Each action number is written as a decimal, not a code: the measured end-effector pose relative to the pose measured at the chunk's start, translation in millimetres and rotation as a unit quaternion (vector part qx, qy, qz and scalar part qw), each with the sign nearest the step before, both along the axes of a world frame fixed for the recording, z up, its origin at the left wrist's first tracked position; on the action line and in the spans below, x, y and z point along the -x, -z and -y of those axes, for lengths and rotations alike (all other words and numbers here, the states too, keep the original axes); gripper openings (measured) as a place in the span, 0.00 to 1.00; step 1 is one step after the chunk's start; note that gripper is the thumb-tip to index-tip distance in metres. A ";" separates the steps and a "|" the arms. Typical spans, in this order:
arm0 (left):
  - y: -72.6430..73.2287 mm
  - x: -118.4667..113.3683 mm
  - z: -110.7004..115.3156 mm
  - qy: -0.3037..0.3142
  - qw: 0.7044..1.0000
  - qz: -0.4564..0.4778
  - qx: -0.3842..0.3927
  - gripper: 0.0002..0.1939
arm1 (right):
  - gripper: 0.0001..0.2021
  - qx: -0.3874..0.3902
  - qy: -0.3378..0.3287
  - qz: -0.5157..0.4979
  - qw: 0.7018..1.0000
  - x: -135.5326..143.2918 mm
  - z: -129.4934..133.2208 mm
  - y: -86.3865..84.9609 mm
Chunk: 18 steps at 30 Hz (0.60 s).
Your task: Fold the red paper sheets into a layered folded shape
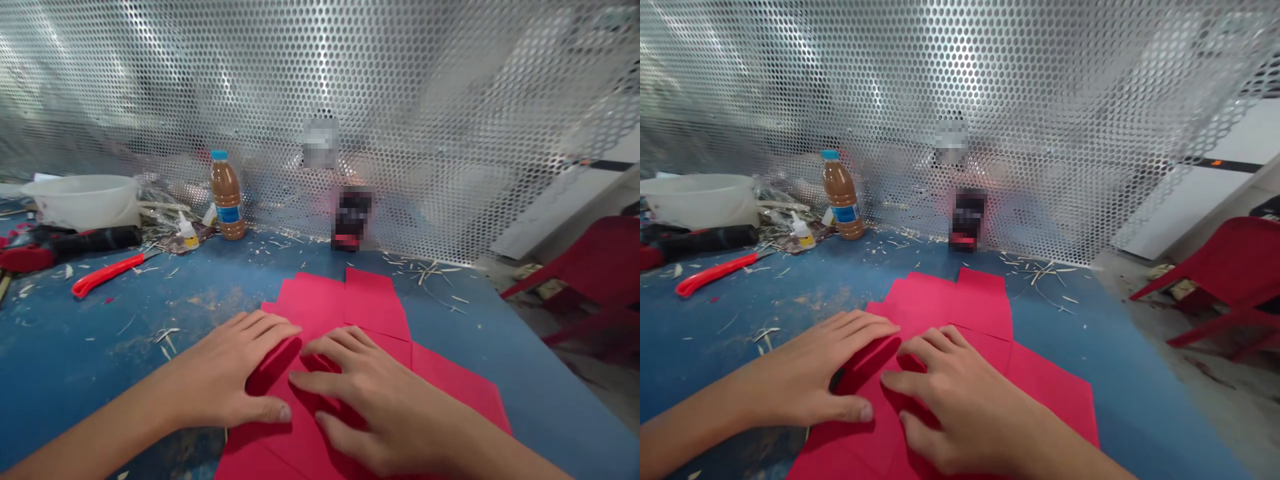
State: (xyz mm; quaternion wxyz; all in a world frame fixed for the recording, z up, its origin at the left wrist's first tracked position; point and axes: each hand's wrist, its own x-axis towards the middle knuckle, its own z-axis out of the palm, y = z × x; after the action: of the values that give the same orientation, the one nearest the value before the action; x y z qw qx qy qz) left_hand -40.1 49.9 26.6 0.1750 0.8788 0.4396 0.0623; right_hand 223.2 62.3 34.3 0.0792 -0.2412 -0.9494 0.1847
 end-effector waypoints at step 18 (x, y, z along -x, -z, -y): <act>14.0 12.9 -9.8 0.026 0.991 -0.067 -0.114 0.30 | 0.18 -0.100 -0.022 -0.001 0.995 -13.1 -8.7 -6.8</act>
State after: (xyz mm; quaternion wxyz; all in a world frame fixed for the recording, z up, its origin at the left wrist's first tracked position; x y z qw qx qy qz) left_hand -52.9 59.7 12.6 0.0456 0.9064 0.4172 0.0483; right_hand 236.4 71.0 41.2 0.0998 -0.2110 -0.9681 0.0910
